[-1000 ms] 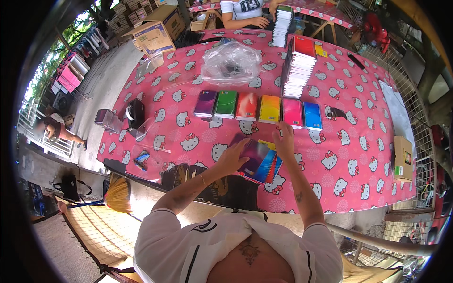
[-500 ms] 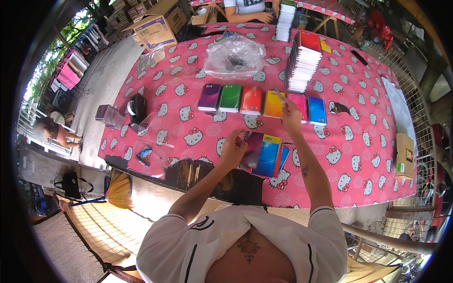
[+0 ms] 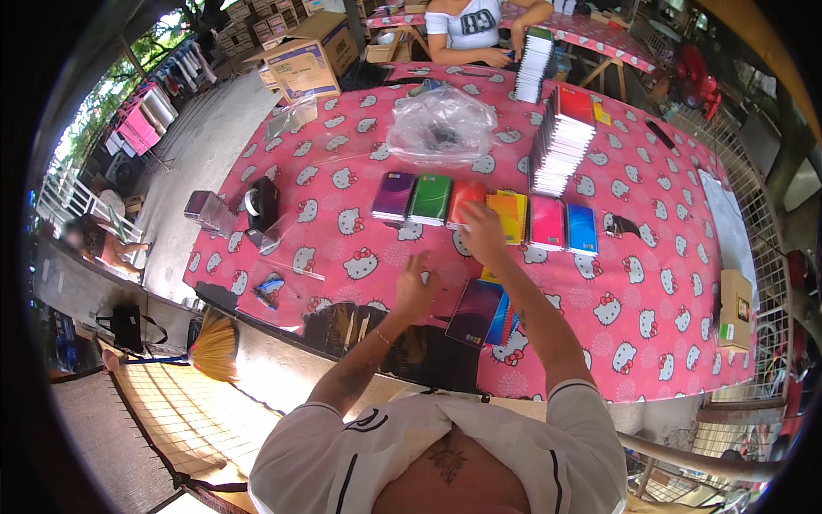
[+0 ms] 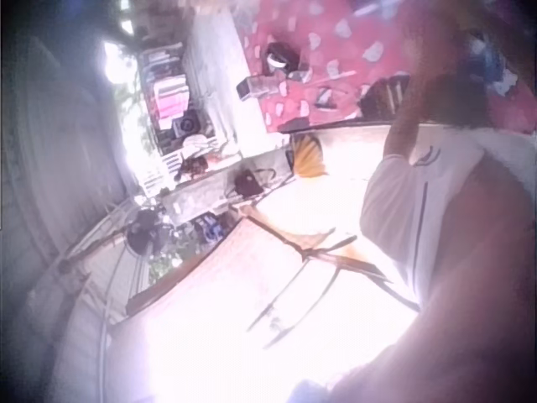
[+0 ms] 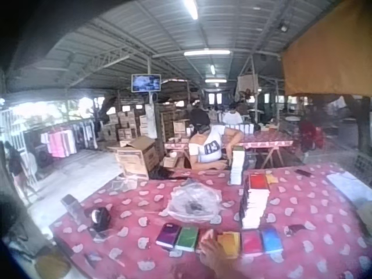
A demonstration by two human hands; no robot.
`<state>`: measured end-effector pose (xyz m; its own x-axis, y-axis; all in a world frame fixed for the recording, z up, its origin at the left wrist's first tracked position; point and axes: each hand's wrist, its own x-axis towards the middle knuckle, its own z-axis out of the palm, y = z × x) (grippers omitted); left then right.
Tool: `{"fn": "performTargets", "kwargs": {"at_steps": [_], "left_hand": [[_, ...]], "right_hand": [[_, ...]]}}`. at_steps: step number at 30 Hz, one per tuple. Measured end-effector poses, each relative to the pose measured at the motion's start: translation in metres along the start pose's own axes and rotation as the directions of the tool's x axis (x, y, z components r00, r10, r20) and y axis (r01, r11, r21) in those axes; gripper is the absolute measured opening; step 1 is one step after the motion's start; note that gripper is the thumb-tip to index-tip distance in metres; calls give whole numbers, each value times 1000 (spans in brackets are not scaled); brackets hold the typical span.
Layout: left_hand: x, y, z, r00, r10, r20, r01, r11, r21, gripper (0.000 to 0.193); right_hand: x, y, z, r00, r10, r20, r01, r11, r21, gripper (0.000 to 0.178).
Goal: The person organizes small colorful notebooks on a table and places them into clear plastic sleeves using adhesive tape. The person then gathers the sleeved notebooks and places them into a cardboard shipping box.
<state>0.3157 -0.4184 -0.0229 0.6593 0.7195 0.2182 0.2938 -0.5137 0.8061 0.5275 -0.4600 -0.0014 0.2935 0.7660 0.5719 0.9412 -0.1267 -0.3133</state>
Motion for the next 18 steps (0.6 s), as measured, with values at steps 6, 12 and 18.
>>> {"fn": "performTargets", "kwargs": {"at_steps": [6, 12, 18], "left_hand": [[113, -69, -41, 894, 428, -131, -305, 797, 522, 42], [136, -106, -80, 847, 498, 188, -460, 508, 728, 31], [143, -21, -90, 767, 639, -62, -424, 577, 698, 31]], "right_hand": [[34, -6, 66, 997, -71, 43, 69, 997, 32, 33], [8, -44, -70, 918, 378, 116, -389, 812, 435, 32], [-192, -76, -121, 968, 56, 243, -52, 998, -26, 31]]}}
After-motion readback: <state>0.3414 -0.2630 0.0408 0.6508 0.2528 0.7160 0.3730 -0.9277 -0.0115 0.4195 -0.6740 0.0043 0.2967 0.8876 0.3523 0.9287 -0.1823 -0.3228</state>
